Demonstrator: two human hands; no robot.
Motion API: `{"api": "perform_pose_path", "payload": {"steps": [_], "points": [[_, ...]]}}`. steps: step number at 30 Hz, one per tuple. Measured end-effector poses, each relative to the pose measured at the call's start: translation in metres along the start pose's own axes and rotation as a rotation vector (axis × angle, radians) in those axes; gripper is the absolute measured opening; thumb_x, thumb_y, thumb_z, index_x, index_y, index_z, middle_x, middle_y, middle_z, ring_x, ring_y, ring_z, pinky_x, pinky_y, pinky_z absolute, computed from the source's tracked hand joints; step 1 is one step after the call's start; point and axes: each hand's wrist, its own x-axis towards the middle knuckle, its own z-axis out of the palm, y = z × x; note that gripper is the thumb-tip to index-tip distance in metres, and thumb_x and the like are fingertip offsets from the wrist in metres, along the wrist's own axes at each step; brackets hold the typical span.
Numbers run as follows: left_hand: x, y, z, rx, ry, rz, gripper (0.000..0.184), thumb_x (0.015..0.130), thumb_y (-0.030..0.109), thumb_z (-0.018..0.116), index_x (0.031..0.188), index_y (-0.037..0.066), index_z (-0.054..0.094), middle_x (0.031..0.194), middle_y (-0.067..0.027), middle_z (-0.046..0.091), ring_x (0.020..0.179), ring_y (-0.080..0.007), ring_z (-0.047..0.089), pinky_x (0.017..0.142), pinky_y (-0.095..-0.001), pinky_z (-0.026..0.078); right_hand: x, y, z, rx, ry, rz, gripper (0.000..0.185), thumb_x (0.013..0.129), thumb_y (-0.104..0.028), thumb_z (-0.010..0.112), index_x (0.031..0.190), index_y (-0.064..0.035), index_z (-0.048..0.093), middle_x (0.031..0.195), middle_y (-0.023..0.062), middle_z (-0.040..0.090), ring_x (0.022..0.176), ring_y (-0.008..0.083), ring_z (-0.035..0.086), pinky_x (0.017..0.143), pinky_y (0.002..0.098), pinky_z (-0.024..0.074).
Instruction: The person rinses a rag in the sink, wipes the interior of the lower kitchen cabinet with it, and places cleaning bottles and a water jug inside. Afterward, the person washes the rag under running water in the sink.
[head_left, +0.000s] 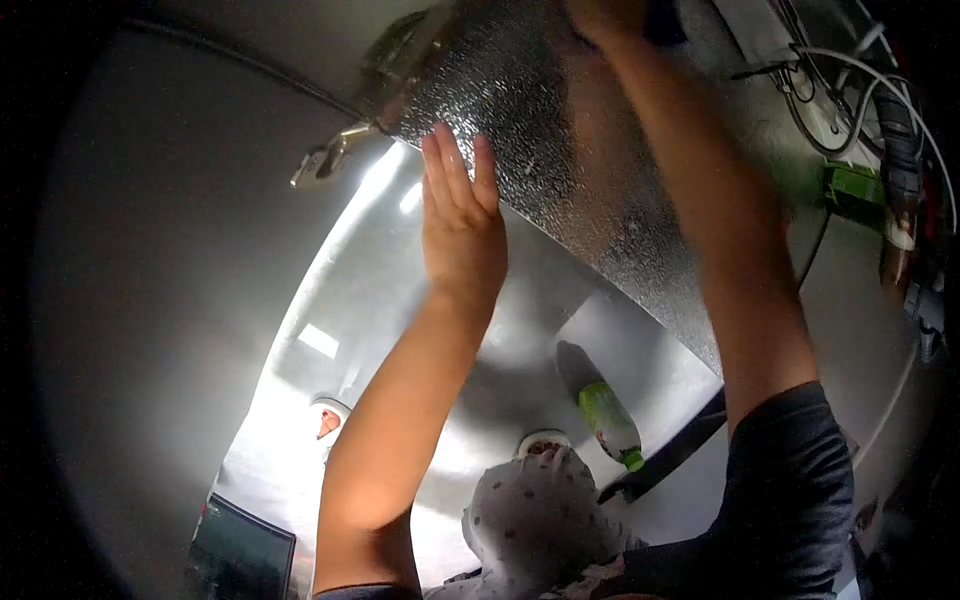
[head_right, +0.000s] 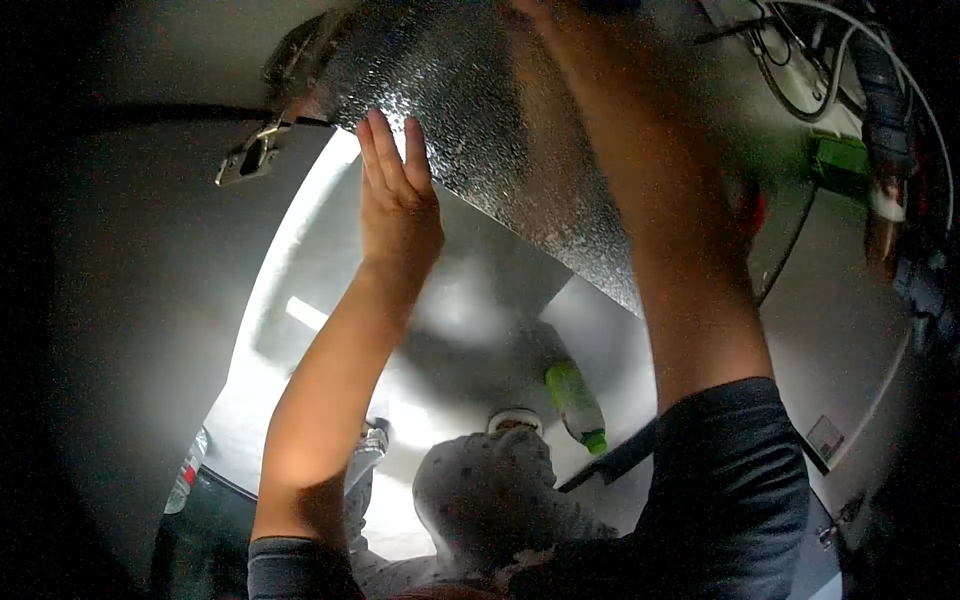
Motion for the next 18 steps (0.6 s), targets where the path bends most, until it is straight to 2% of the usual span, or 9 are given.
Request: {"api": "perform_pose_path", "payload": {"steps": [2,5,7,10,13,14,15,17,18], "points": [[0.0,-0.002,0.002,-0.071,0.052,0.049,0.074,0.074,0.0,0.05,0.136,-0.007,0.01,0.138,-0.0347,0.005,0.131,-0.048,0.004,0.109,-0.0437,0.017,-0.049,-0.051,-0.025,0.153,0.043,0.089,0.049,0.094,-0.034,0.025,0.131,-0.0033,0.038,0.139,0.0138,0.033,0.129,0.0295,0.027,0.105,0.0467,0.0192],[-0.002,-0.002,0.003,-0.081,0.101,0.061,0.075,0.073,-0.001,0.051,0.136,-0.006,0.009,0.139,-0.0346,0.003,0.132,-0.0467,0.004,0.109,-0.0421,0.018,-0.106,-0.075,-0.005,0.168,0.024,-0.143,0.05,0.092,-0.043,0.03,0.121,-0.0082,0.05,0.127,0.0112,0.047,0.121,0.0309,0.039,0.102,0.0552,0.0201],[-0.013,-0.002,-0.01,-0.104,0.071,0.051,0.075,0.073,-0.002,0.051,0.136,-0.005,0.011,0.139,-0.0337,0.007,0.132,-0.0442,0.007,0.108,-0.0423,0.019,-0.152,-0.083,-0.024,0.181,0.045,-0.371,0.04,0.089,-0.034,0.039,0.115,-0.0071,0.055,0.113,0.0101,0.056,0.113,0.0287,0.046,0.102,0.0513,0.0234],[-0.065,-0.011,-0.013,-0.109,-0.004,0.239,0.076,0.069,-0.003,0.052,0.136,-0.004,0.017,0.139,-0.0312,0.016,0.132,-0.0406,0.014,0.108,-0.0477,0.013,-0.198,-0.068,-0.033,0.426,0.047,-0.617,0.03,0.085,-0.028,0.047,0.107,-0.0109,0.059,0.111,0.0088,0.057,0.114,0.0262,0.045,0.102,0.0516,0.0244],[-0.143,-0.023,-0.069,-0.122,-0.342,0.3,0.073,0.07,0.001,0.053,0.137,0.0,0.022,0.141,-0.0276,0.016,0.132,-0.0404,0.016,0.106,-0.0544,0.01,-0.191,-0.054,-0.034,0.273,0.075,-0.78,0.027,0.086,-0.024,0.049,0.106,-0.0099,0.06,0.118,0.008,0.053,0.114,0.0266,0.046,0.101,0.0463,0.0289],[-0.167,-0.034,-0.083,-0.128,-0.444,0.288,0.071,0.072,0.004,0.053,0.137,0.002,0.025,0.141,-0.0259,0.019,0.132,-0.0395,0.018,0.105,-0.0561,0.011,-0.173,-0.051,-0.033,0.092,0.177,-0.745,0.023,0.083,-0.021,0.051,0.1,-0.0093,0.061,0.114,0.0081,0.055,0.11,0.0261,0.048,0.094,0.0446,0.0366],[-0.189,-0.046,-0.1,-0.169,-0.521,0.258,0.07,0.073,0.004,0.054,0.137,0.002,0.025,0.14,-0.026,0.02,0.131,-0.0409,0.018,0.104,-0.0573,0.011,-0.146,-0.046,-0.018,0.02,0.021,-0.524,0.021,0.081,-0.02,0.051,0.096,-0.0085,0.06,0.111,0.0095,0.055,0.108,0.0255,0.048,0.087,0.0441,0.0413],[-0.226,-0.065,-0.136,-0.252,-0.635,0.167,0.066,0.074,0.005,0.055,0.135,0.004,0.03,0.14,-0.0258,0.021,0.13,-0.0442,0.018,0.104,-0.059,0.009,-0.099,-0.039,-0.019,0.225,0.194,-0.178,0.026,0.086,-0.02,0.044,0.102,-0.0054,0.057,0.113,0.0151,0.053,0.111,0.0277,0.046,0.09,0.0468,0.0381],[-0.241,-0.074,-0.156,-0.273,-0.686,0.113,0.063,0.075,0.006,0.055,0.133,0.005,0.033,0.139,-0.0253,0.022,0.13,-0.0444,0.018,0.104,-0.0591,0.008,-0.082,-0.049,-0.013,0.145,0.128,0.035,0.049,0.094,-0.033,0.024,0.131,-0.0047,0.037,0.139,0.0134,0.032,0.13,0.0308,0.026,0.106,0.0466,0.0179]]}}
